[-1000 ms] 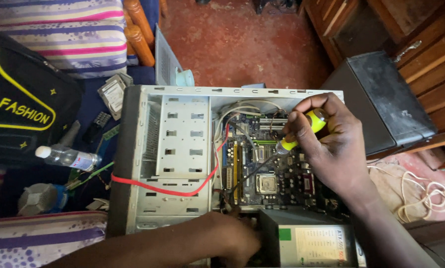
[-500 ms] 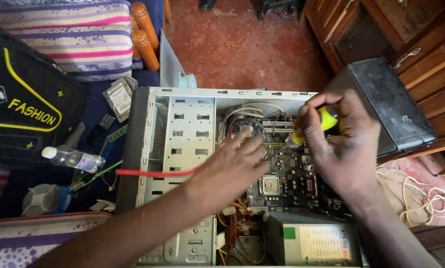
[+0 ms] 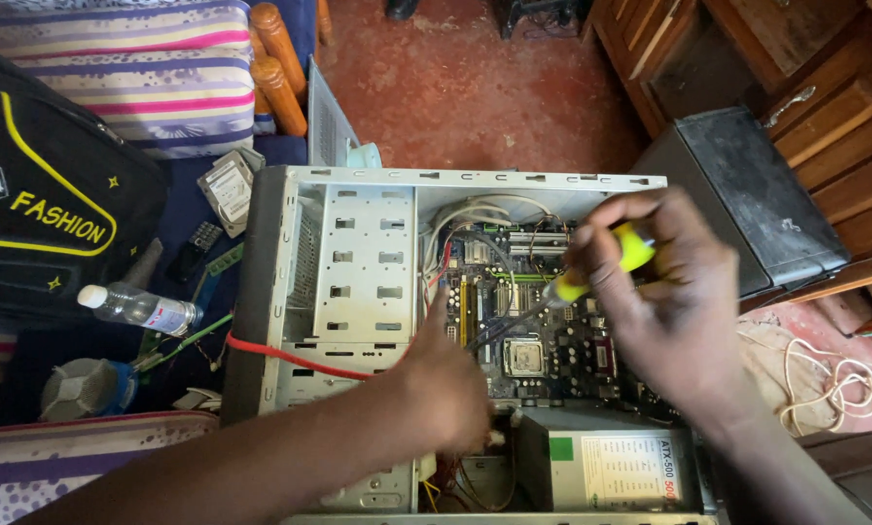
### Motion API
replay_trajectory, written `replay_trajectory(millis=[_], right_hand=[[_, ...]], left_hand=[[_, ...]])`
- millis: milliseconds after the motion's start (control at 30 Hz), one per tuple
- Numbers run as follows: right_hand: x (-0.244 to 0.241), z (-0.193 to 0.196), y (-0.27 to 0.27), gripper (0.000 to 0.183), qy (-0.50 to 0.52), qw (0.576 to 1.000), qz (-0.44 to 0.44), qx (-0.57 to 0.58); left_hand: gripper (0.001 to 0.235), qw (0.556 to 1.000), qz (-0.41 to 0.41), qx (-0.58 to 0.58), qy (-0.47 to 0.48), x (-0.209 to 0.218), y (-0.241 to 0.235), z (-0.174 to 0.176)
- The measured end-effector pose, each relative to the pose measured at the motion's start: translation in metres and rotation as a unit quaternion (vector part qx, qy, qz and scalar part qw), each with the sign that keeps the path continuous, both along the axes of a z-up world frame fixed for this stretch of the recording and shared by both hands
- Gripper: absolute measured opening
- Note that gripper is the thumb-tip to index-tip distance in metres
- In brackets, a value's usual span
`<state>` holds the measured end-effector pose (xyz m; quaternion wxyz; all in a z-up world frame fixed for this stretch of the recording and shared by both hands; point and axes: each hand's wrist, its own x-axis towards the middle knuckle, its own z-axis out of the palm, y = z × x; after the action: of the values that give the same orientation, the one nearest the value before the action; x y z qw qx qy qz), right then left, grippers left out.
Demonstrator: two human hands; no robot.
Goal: The person uses a yellow-handled screwdriver to work on the internal components of an open desktop computer tower. They manipulate wires and appear to be tightening or loosening screws on the motherboard and other parts inside the case.
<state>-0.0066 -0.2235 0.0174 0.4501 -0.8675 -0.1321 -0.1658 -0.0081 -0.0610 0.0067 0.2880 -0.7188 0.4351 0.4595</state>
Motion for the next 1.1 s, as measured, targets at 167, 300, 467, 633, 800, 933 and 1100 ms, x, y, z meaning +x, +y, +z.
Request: replay_trajectory(millis=[167,300,467,633,800,933,1100], right_hand=[[-0.003,-0.013,0.009,0.008,0.015,0.997,0.074,-0.016],[-0.002,-0.022,0.018,0.011,0.006,0.984,0.163,-0.068],[-0.004,-0.031,0.02,0.014,0.01,0.972,0.208,-0.106],[-0.009,-0.025,0.017,0.014,0.015,0.971,0.208,-0.119],[-0.02,-0.027,-0.002,0.009,0.016,0.977,0.175,-0.125],[-0.026,-0.041,-0.009,0.011,0.015,0.974,0.167,-0.152],[-0.033,-0.041,-0.005,0.009,-0.002,0.978,0.161,-0.135]], left_hand=[[0.071,0.992,0.097,-0.078,0.004,-0.044,0.007,-0.029],[0.084,0.963,0.148,-0.224,-0.039,-0.067,0.019,-0.043],[0.088,0.973,0.083,-0.214,0.007,-0.081,0.021,-0.079],[0.018,0.845,0.048,-0.487,-0.217,-0.1,0.031,-0.132],[0.027,0.853,0.061,-0.475,-0.207,-0.1,0.033,-0.129],[0.027,0.872,0.066,-0.448,-0.187,-0.098,0.033,-0.112],[0.023,0.875,0.073,-0.446,-0.173,-0.099,0.032,-0.116]])
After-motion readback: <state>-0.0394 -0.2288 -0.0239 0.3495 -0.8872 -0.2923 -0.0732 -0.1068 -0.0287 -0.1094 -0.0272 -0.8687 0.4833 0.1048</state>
